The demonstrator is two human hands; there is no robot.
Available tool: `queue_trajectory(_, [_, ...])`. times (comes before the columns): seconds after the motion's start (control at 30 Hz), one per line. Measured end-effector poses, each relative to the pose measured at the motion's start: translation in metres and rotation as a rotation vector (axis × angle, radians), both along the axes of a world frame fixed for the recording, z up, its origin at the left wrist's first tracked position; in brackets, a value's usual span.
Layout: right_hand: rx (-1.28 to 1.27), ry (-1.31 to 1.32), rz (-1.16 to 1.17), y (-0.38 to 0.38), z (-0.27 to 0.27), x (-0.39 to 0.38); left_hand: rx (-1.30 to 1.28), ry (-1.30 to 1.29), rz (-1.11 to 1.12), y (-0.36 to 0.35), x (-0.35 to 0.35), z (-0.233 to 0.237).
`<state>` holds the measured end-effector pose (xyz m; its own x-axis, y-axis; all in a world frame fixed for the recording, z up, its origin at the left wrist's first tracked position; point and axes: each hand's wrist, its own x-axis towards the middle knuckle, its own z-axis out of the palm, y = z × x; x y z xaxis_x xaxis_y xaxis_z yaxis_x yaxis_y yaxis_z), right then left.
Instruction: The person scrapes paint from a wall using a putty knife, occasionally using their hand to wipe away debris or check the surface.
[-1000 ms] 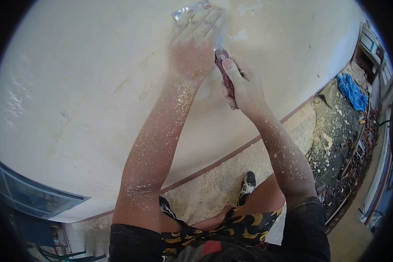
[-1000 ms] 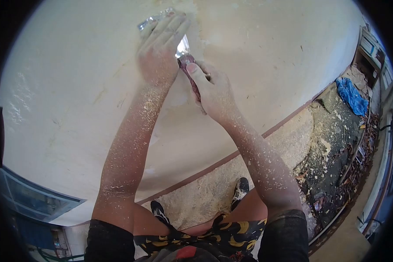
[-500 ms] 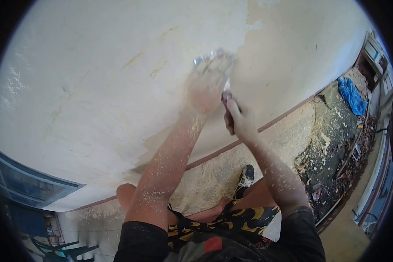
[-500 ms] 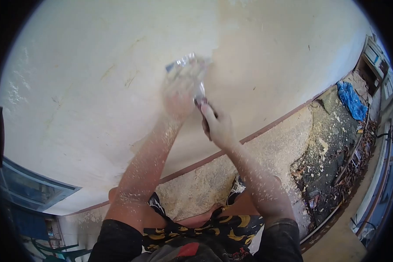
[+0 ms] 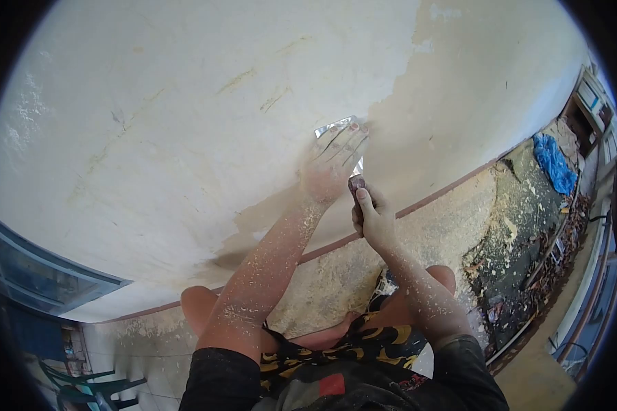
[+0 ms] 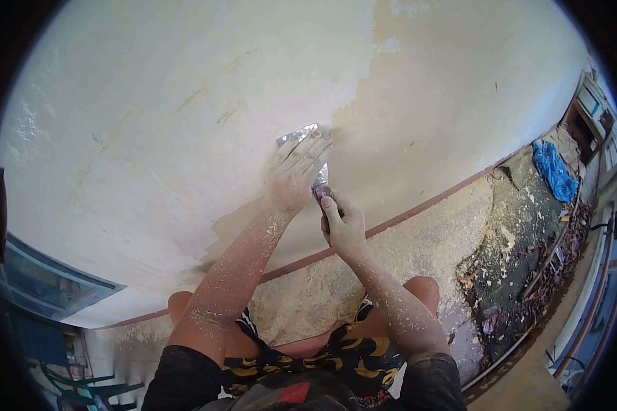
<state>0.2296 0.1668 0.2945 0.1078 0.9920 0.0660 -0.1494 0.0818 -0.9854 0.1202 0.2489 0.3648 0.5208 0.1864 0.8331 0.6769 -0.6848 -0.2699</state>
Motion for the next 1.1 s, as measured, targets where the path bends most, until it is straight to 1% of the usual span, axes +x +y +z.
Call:
queue_trajectory(0.03, [-0.014, -0.031, -0.010, -0.003, 0.013, 0.004, -0.012, 0.016, -0.020, 0.000, 0.003, -0.002])
queue_trajectory(0.07, [0.043, -0.029, -0.028, 0.001, 0.040, 0.010, 0.083, 0.024, -0.019, 0.006, 0.009, 0.026])
queue_trajectory(0.13, [0.124, -0.018, -0.053, 0.014, 0.099, 0.020, 0.120, -0.049, -0.044, 0.020, 0.023, 0.077])
queue_trajectory(0.17, [0.156, -0.012, -0.055, 0.015, 0.112, 0.021, 0.098, -0.057, -0.028, 0.024, 0.027, 0.083])
queue_trajectory(0.23, [0.116, -0.024, -0.037, 0.012, 0.101, 0.018, 0.239, -0.073, -0.087, 0.030, 0.024, 0.086])
queue_trajectory(0.27, [0.094, -0.027, -0.044, 0.011, 0.095, 0.013, 0.176, -0.077, -0.051, 0.021, 0.019, 0.072])
queue_trajectory(0.3, [0.068, -0.021, -0.010, 0.009, 0.069, 0.007, 0.113, -0.086, -0.015, 0.009, 0.010, 0.046])
queue_trajectory(0.37, [0.011, -0.025, 0.029, -0.012, -0.003, -0.018, -0.051, -0.039, 0.025, -0.020, -0.019, -0.023])
queue_trajectory(0.4, [0.006, -0.049, 0.058, -0.024, -0.041, -0.030, -0.117, -0.065, 0.064, -0.036, -0.038, -0.063])
queue_trajectory(0.43, [-0.008, -0.131, 0.077, -0.034, -0.066, -0.045, -0.183, -0.090, 0.096, -0.047, -0.059, -0.085])
queue_trajectory(0.5, [0.169, -0.233, 0.075, -0.033, -0.080, -0.084, -0.147, -0.097, 0.127, -0.052, -0.095, -0.077])
queue_trajectory(0.53, [0.136, -0.169, 0.097, -0.036, -0.058, -0.104, -0.141, -0.099, 0.146, -0.058, -0.113, -0.074])
queue_trajectory(0.57, [0.202, -0.132, 0.109, -0.031, -0.032, -0.121, -0.040, -0.075, 0.172, -0.056, -0.128, -0.049])
queue_trajectory(0.63, [0.311, -0.101, 0.137, -0.012, 0.034, -0.141, 0.111, -0.063, 0.191, -0.043, -0.150, 0.030])
queue_trajectory(0.67, [0.367, -0.098, 0.151, -0.007, 0.056, -0.149, 0.176, -0.069, 0.181, -0.039, -0.159, 0.053])
queue_trajectory(0.7, [0.349, -0.098, 0.155, -0.010, 0.054, -0.155, 0.158, -0.069, 0.185, -0.037, -0.165, 0.051])
queue_trajectory(0.77, [0.259, 0.005, 0.140, -0.012, 0.052, -0.166, 0.227, -0.037, 0.152, -0.034, -0.174, 0.048])
queue_trajectory(0.8, [0.228, -0.092, 0.149, -0.019, 0.032, -0.166, 0.079, -0.047, 0.205, -0.049, -0.174, 0.018])
queue_trajectory(0.83, [0.231, -0.150, 0.106, -0.030, -0.011, -0.169, 0.019, -0.057, 0.211, -0.056, -0.179, -0.031])
queue_trajectory(0.87, [0.230, -0.211, 0.062, -0.040, -0.045, -0.171, -0.045, -0.070, 0.214, -0.061, -0.183, -0.067])
queue_trajectory(0.9, [0.244, -0.218, 0.054, -0.043, -0.053, -0.171, -0.031, -0.078, 0.206, -0.064, -0.184, -0.073])
queue_trajectory(0.97, [0.220, -0.370, 0.027, -0.047, -0.062, -0.172, -0.055, -0.097, 0.205, -0.064, -0.186, -0.079])
queue_trajectory(1.0, [0.249, -0.315, 0.003, -0.041, -0.041, -0.176, -0.048, -0.094, 0.158, -0.060, -0.187, -0.053])
queue_trajectory(1.07, [0.174, -0.138, 0.088, -0.032, 0.024, -0.182, 0.095, -0.099, 0.147, -0.053, -0.193, 0.010])
queue_trajectory(1.1, [0.145, -0.146, 0.103, -0.032, 0.037, -0.188, 0.065, -0.107, 0.161, -0.049, -0.198, 0.022])
